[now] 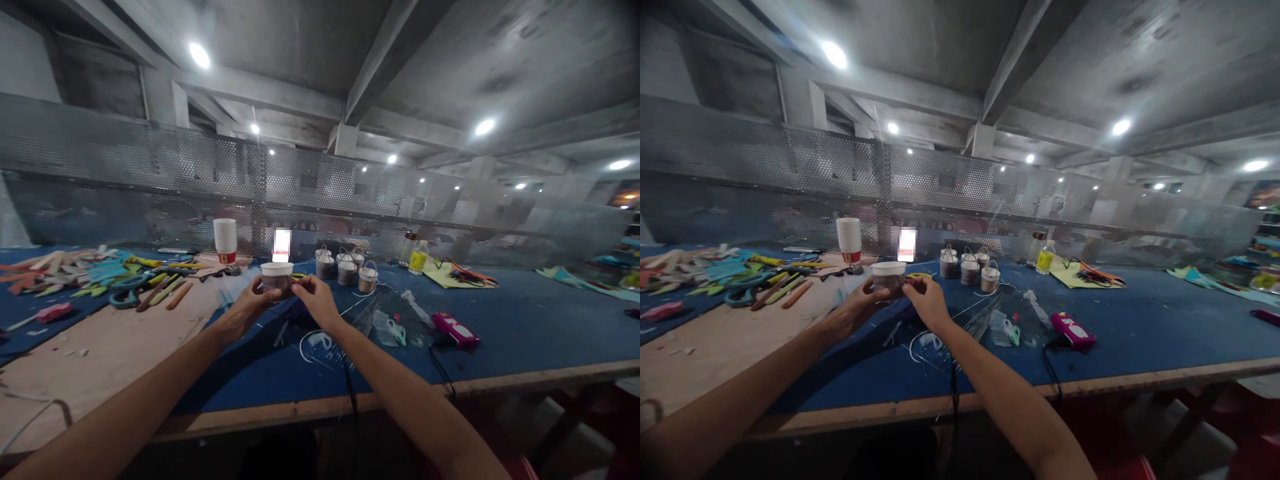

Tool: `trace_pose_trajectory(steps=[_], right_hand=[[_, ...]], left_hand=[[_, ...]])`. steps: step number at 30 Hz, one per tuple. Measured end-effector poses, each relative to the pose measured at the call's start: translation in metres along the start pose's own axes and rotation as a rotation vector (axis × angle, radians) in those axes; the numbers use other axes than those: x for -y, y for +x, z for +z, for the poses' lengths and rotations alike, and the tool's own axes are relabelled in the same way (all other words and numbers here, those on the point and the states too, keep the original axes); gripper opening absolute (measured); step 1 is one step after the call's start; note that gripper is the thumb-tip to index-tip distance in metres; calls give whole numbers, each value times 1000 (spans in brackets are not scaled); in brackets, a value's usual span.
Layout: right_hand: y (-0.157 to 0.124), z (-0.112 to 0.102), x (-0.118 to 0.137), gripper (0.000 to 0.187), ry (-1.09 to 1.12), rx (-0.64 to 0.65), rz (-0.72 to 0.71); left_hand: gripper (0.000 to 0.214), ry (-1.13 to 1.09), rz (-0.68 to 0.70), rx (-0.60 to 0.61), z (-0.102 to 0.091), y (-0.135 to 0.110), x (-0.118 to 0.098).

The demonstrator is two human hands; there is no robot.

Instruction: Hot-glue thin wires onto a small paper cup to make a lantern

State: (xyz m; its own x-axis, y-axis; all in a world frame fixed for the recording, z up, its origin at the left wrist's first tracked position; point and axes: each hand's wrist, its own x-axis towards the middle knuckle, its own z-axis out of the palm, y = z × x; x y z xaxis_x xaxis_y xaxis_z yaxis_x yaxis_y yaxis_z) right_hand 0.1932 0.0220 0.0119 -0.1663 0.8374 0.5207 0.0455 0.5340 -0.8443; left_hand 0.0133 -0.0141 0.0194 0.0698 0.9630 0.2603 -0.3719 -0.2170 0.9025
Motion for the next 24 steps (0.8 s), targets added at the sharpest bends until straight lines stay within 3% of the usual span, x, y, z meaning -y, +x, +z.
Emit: trace_pose_trajectory(steps=[7, 24], right_hand=[[1, -8, 4, 27, 205, -38, 74], [0, -12, 11, 27, 185, -79, 67]], left_hand=[[54, 54, -68, 46, -1, 1, 0], [35, 32, -104, 120, 1, -5, -3]])
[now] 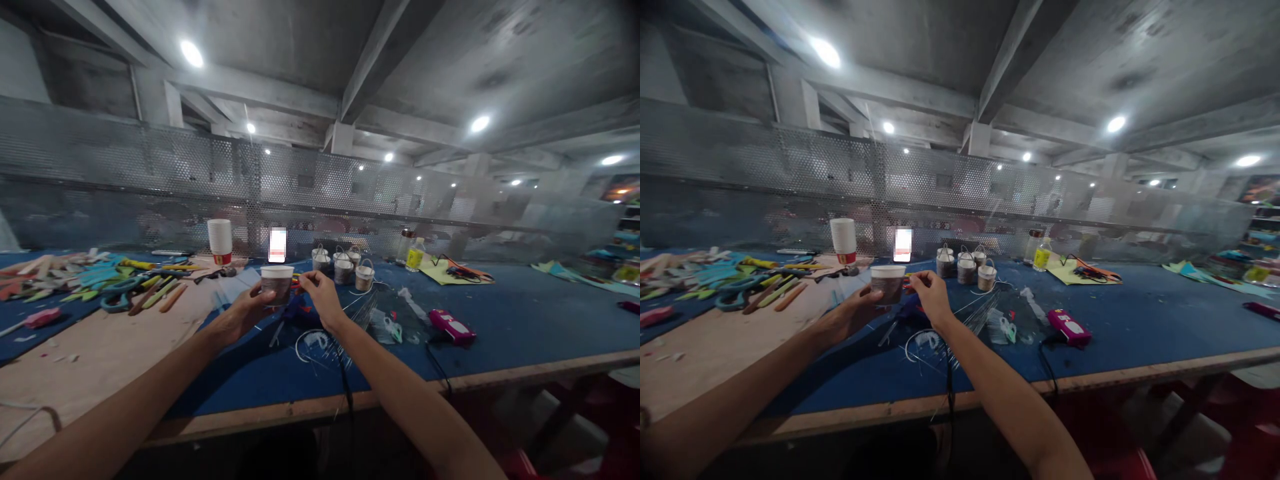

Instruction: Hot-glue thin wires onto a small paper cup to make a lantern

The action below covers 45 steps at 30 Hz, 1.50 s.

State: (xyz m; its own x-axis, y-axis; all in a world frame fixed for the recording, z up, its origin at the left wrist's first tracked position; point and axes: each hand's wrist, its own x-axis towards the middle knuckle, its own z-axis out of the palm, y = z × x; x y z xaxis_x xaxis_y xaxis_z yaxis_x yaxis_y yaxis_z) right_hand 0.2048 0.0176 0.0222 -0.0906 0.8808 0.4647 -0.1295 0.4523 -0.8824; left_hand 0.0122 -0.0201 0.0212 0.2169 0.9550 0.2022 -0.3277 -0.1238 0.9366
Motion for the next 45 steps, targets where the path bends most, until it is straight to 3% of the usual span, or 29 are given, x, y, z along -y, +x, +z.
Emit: trace_pose_trajectory(steps=[10, 21, 34, 41, 45], right_hand=[[0, 2, 2, 25, 19, 13, -6], [1, 0, 0, 24, 21, 17, 6], [3, 2, -8, 26, 142, -22, 59], [5, 0, -11, 25, 118, -26, 43], [6, -1, -14, 24, 109, -46, 40]], left_hand=[[44, -68, -23, 83, -3, 1, 6], [40, -102, -60, 162, -16, 6, 17], [30, -9, -67, 69, -10, 5, 10], [28, -34, -64, 149, -17, 8, 13], [32, -30, -66, 135, -13, 7, 11]])
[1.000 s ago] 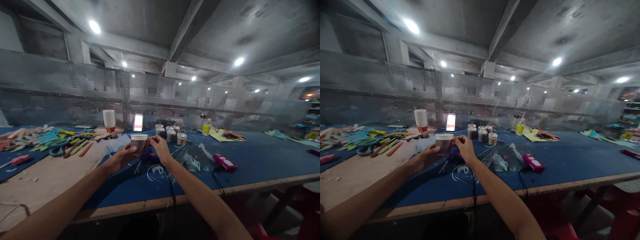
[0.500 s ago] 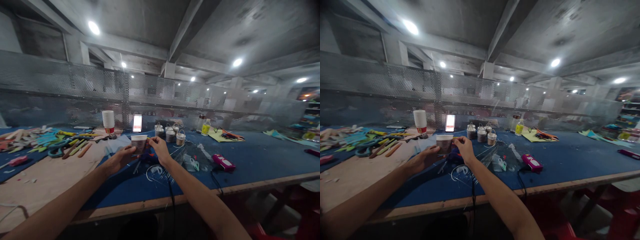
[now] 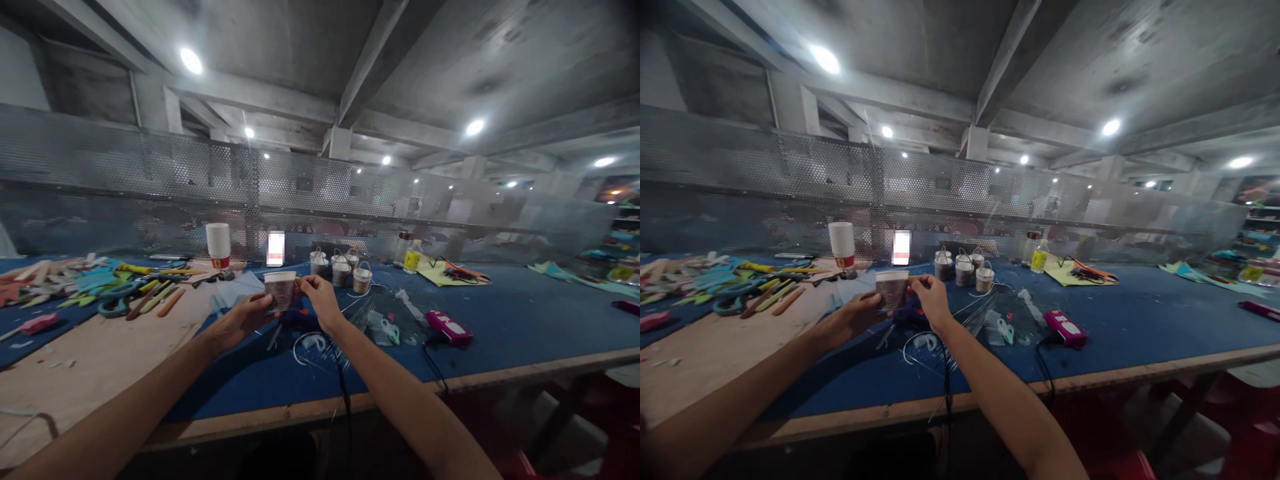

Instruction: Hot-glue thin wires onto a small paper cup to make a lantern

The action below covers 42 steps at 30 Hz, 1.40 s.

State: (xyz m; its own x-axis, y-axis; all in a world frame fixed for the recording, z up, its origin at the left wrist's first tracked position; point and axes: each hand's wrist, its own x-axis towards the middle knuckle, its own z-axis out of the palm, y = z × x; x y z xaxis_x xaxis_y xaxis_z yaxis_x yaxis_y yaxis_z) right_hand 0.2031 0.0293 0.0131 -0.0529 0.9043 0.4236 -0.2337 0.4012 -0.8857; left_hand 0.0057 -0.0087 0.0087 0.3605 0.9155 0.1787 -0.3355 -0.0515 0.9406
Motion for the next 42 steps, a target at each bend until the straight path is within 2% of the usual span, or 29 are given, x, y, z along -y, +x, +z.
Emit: trace_pose_trajectory(steps=[3, 10, 13, 16, 19, 30, 36, 42], right_hand=[[0, 0, 0, 22, -4, -10, 3], [-7, 8, 4, 25, -64, 34, 16], [-10, 11, 2, 25, -134, 69, 19], [-10, 11, 1, 23, -225, 42, -44], [-10, 11, 1, 23, -271, 28, -81], [-10, 10, 1, 20, -205, 72, -34], [-5, 4, 0, 25, -126, 107, -38], [-2, -7, 0, 19, -364, 133, -144]], left_hand=[[37, -8, 3, -30, 6, -1, -2], [31, -52, -20, 22, 13, -2, 1], [37, 2, -20, -17, 16, -1, 5], [43, 64, -16, -91, 19, 1, 7], [39, 74, -14, -120, 19, 2, 8], [24, 12, -4, -91, 22, -2, 5], [32, 35, -19, -100, 23, -6, -4], [32, 39, 15, -152, 20, -7, -9]])
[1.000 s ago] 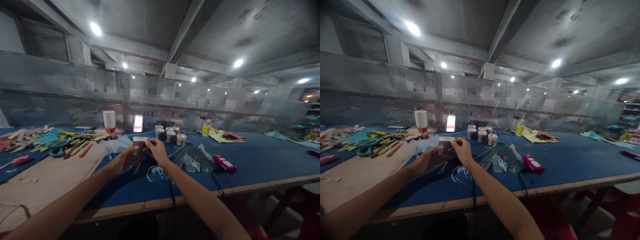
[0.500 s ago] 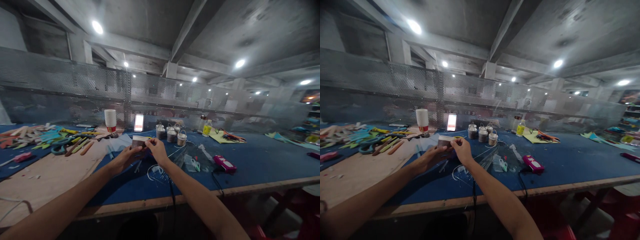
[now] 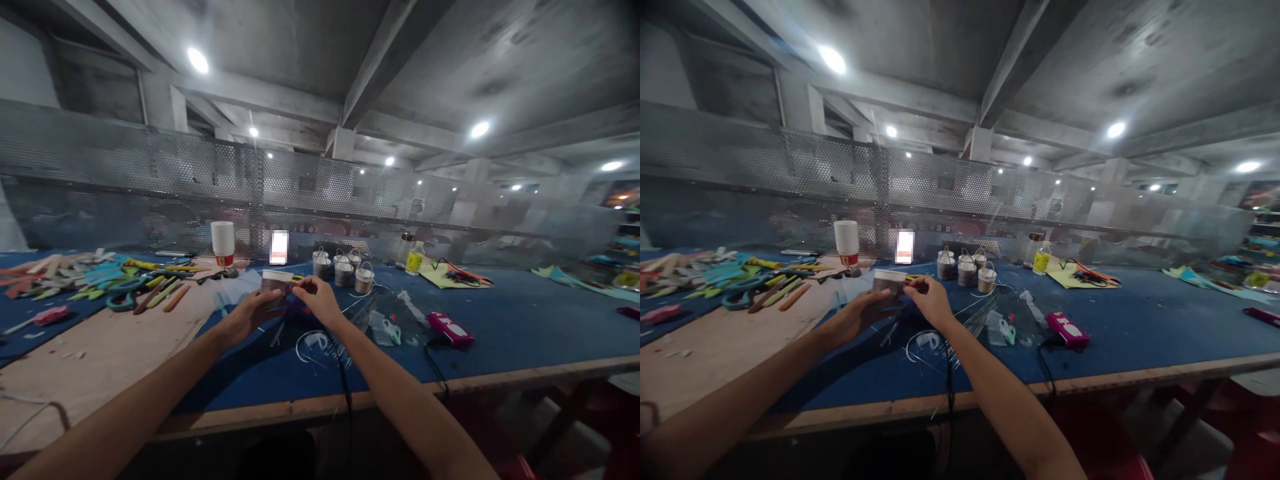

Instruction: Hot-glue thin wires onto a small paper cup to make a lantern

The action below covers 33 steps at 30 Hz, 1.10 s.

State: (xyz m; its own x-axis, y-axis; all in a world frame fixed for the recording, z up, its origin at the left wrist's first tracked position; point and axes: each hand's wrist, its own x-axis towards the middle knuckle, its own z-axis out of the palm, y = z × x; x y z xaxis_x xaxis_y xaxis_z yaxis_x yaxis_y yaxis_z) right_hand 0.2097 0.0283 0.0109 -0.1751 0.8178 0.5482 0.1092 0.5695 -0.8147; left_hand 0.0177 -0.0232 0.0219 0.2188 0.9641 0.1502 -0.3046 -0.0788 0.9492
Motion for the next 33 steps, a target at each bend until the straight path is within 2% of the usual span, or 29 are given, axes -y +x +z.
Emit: trace_pose_trajectory(steps=[3, 8, 12, 14, 18, 21, 23, 27, 31, 33], right_hand=[[-1, -4, -1, 12, -123, -24, -56], [-6, -3, 7, 6, -253, -70, -62], [-7, -2, 11, 4, -301, -91, -34], [-6, -4, 11, 5, -323, -151, -12], [1, -14, 9, 9, -260, -342, -21], [5, -20, 8, 14, -143, -374, -14], [6, -21, 7, 16, -93, -343, 17], [4, -17, 6, 19, -76, -294, 44], [1, -13, 4, 20, -135, -197, 31], [-1, -11, 3, 20, -176, -152, 14]], left_hand=[[26, -41, 32, -48, -4, 1, -1], [24, -196, -3, -63, -9, 1, -6], [33, -335, 3, -25, -11, -1, -13], [39, -393, -6, -11, -14, -1, -16], [36, -493, 35, -56, -23, 2, -20], [30, -531, 76, -110, -28, 5, -21], [28, -482, 69, -161, -29, 7, -19], [29, -239, 34, -255, -28, 10, -13], [42, 43, 113, -295, -31, 14, -4], [46, 105, 136, -320, -33, 15, -1]])
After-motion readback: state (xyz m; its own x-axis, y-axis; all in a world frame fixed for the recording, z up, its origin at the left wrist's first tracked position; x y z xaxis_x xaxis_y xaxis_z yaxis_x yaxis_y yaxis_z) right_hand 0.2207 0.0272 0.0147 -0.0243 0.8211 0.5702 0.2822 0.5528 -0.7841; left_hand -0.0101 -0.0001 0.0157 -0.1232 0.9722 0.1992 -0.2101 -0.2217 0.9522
